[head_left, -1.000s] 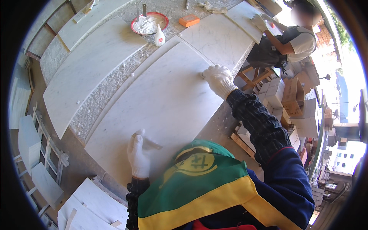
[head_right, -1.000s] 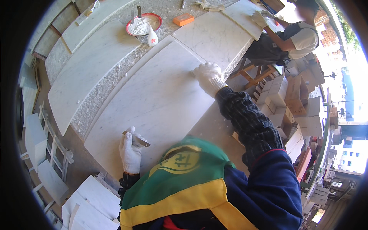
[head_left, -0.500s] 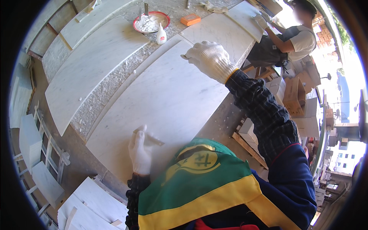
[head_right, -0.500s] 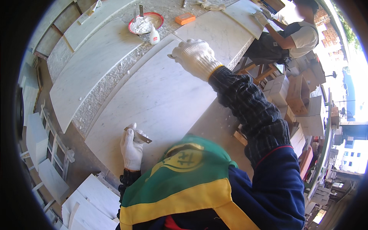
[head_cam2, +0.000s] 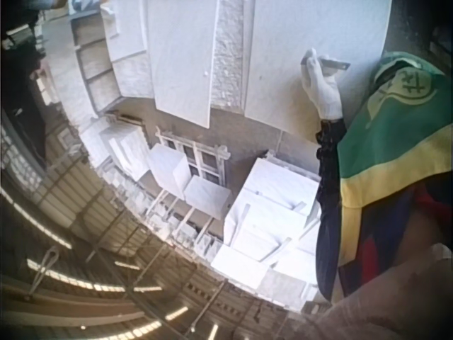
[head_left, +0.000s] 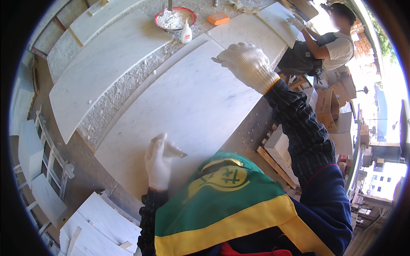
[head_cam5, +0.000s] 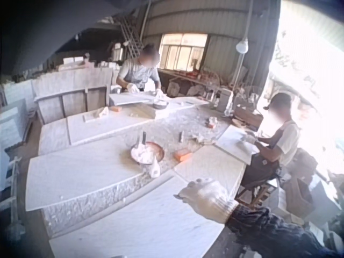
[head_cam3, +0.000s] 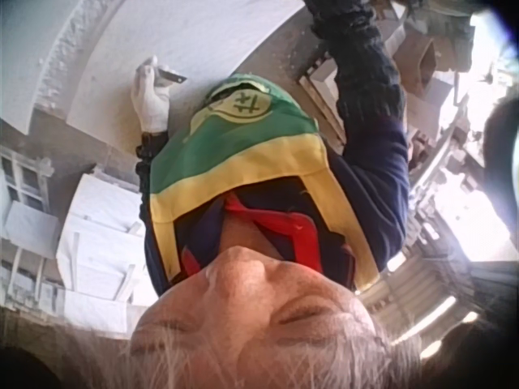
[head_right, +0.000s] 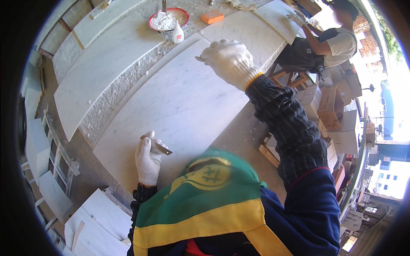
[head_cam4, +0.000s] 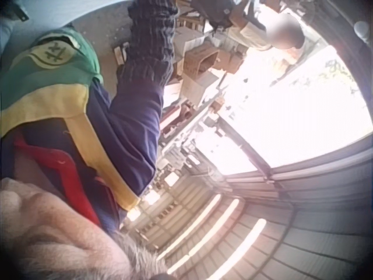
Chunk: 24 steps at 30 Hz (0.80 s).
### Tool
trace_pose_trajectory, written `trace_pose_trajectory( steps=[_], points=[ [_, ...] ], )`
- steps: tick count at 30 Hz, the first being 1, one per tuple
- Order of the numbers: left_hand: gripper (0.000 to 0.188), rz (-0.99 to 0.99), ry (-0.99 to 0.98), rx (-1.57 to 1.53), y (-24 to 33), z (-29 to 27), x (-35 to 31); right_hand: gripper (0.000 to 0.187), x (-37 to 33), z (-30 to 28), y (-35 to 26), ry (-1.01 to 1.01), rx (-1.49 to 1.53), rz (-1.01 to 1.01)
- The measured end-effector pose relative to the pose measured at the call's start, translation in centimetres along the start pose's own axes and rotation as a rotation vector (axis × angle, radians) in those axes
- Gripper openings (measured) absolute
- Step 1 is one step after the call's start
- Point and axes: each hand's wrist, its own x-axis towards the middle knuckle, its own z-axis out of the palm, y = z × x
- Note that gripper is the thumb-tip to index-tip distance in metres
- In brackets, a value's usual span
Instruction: The person applies a white paste into the seams between large white stone slabs using a small putty knife. They repeatedly scoop paste from a red bowl and spread it along the joints, smoothing the surface with the tool.
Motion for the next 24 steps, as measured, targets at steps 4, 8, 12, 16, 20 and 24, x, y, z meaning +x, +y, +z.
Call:
trace_pose_trajectory(
  steps=[4, 8, 12, 16, 20, 24],
  points=[
    [0.037, 0.001, -0.006, -0.002, 0.2, 0.1, -0.1, 0.016, -1.1, -0.3, -0.1, 0.045, 0.037, -0.026],
    [0.033, -0.027, 0.029, -0.035, 0.4, 0.5, -0.3, 0.015, -1.6, -0.1, -0.6, 0.021, 0.069, -0.013],
    [0.032, -0.023, 0.037, -0.013, 0.6, 0.8, -0.3, 0.015, -1.7, -0.1, -0.9, -0.054, 0.053, 0.023],
    [0.032, -0.031, 0.038, -0.011, 0.6, 0.8, -0.3, 0.015, -1.9, 0.1, -0.9, -0.011, 0.118, 0.025],
    [0.039, -0.028, 0.014, 0.029, 0.6, 0.6, -0.2, 0.014, -2.2, 1.3, -0.9, 0.001, 0.146, 0.021],
    [0.039, -0.013, 0.002, 0.030, 0.4, 0.3, -0.2, 0.012, -2.3, 3.4, -1.3, 0.018, 0.175, 0.059]
  ],
)
